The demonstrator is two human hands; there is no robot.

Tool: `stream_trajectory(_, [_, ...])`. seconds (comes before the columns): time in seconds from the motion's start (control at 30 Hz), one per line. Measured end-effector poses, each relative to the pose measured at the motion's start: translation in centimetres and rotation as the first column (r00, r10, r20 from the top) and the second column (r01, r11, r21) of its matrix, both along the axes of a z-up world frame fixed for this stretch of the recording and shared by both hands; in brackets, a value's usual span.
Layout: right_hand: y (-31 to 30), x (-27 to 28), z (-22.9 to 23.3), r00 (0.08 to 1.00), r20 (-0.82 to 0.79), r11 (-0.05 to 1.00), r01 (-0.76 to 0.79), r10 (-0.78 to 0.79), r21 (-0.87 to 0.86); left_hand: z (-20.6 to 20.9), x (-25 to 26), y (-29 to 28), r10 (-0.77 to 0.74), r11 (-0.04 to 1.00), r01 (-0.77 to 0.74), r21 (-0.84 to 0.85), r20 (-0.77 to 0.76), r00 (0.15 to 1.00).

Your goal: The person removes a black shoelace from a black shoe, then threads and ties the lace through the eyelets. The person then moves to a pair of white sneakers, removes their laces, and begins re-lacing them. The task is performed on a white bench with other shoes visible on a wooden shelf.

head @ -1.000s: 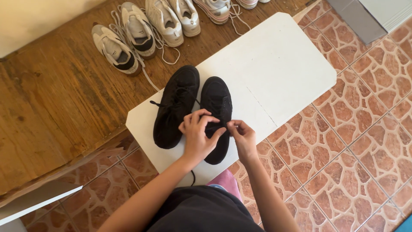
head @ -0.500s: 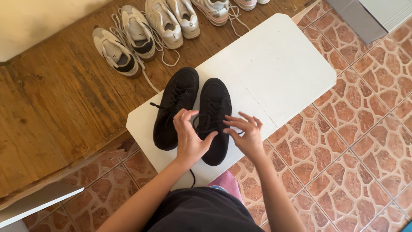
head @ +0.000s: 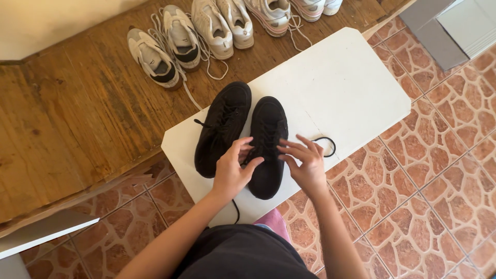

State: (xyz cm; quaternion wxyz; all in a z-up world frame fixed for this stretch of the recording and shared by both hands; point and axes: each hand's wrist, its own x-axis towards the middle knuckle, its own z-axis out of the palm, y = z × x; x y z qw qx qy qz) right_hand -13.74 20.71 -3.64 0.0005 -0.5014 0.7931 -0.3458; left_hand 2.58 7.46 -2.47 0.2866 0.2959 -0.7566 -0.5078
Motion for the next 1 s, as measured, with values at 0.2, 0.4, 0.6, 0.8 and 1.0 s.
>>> stream_trajectory(0.2, [-0.6,0.9,1.7,0.993,-0.016,0.991,0.119,-0.118,0.058,0.4,0.7,-1.0,0.017,1.0,-0.017,0.021,-0.012,1.0])
stream_trajectory(0.4, [-0.2,1.1,1.2,0.989,0.035,0.988,0.139,-0.142,0.067,1.3,1.8,-2.4,0.021,0.999,-0.014,-0.049,0.144,0.989])
stream_trajectory(0.6, [-0.4,1.7,0.7,0.971,0.046,0.964,0.226,-0.234,0.141,3.0,1.6,-4.4,-0.187,0.932,0.042,0.361,0.376,0.908])
stream_trajectory(0.8, [-0.8,3.2,1.8,0.954,-0.103,0.959,0.277,-0.282,-0.061,3.8,0.9,-4.6,-0.268,0.914,0.127,0.385,0.337,0.903])
stream_trajectory(1.0, [-2.8,8.3,3.5,0.957,0.091,0.96,0.278,-0.275,-0.021,3.2,0.6,-4.8,-0.327,0.886,0.302,0.352,0.013,0.945])
